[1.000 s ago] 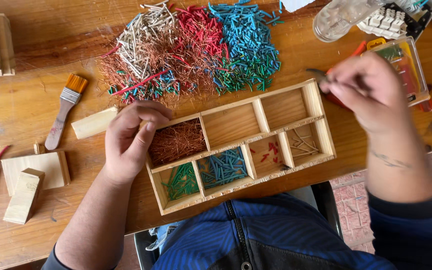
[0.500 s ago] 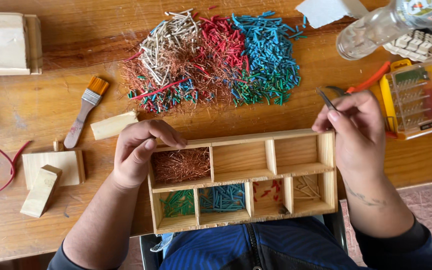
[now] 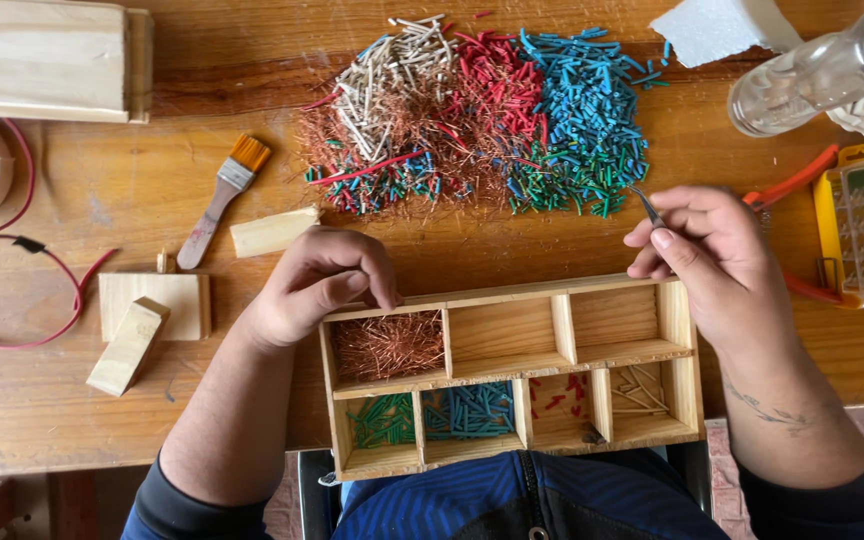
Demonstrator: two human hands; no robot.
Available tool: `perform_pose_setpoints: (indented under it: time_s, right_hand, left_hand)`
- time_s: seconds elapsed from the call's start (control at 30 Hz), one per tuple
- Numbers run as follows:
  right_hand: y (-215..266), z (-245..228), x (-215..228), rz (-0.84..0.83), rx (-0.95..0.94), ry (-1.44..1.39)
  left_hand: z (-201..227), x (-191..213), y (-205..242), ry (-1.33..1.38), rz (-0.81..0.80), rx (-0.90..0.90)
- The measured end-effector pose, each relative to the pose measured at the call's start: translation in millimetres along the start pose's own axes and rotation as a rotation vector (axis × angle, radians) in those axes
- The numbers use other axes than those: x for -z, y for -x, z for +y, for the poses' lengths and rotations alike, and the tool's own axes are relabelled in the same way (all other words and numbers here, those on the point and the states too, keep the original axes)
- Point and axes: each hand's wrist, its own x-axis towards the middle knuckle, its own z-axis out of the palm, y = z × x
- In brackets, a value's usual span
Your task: The person uses tweezers to pick up small colored plastic pieces and copper wire from a wooden organizer and a pile on the table. They insert the plastic pieces onto the wire and manipulate the components with their hands and tweezers.
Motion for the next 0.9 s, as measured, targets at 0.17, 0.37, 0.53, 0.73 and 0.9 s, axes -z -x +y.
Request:
perform_pose_setpoints:
  time_s: [0.17,0.37,0.53,0.73,0.9]
  right_hand:
    - [-14.1,-50.8,-8.7,-0.143,0.148,0.282]
    - [-40.7,-64.9,-28.1,-0.278,0.451,0.792]
    - [-66.5,-59.2,-47.1,-0.316,0.455,0.847]
    - [-82.3,-57.1,-58.3,-0.312,0.285,0.924]
    - [-84.0,-71.0,-59.0,-0.274,0.247,0.809]
  left_hand:
    - [-2.6,-9.0,3.8,-0.054,0.183,-0.074]
    - [-5.9,-7.4,6.2,-0.226,0.653,-0.144]
    - [3.9,-3.5,6.7,-0.378,0.697,-0.180]
    - [-0.4,4.7,4.9,-0.471,0.614,-0.288]
    - [1.6,3.7,5.1,-0.467,0.610,-0.257]
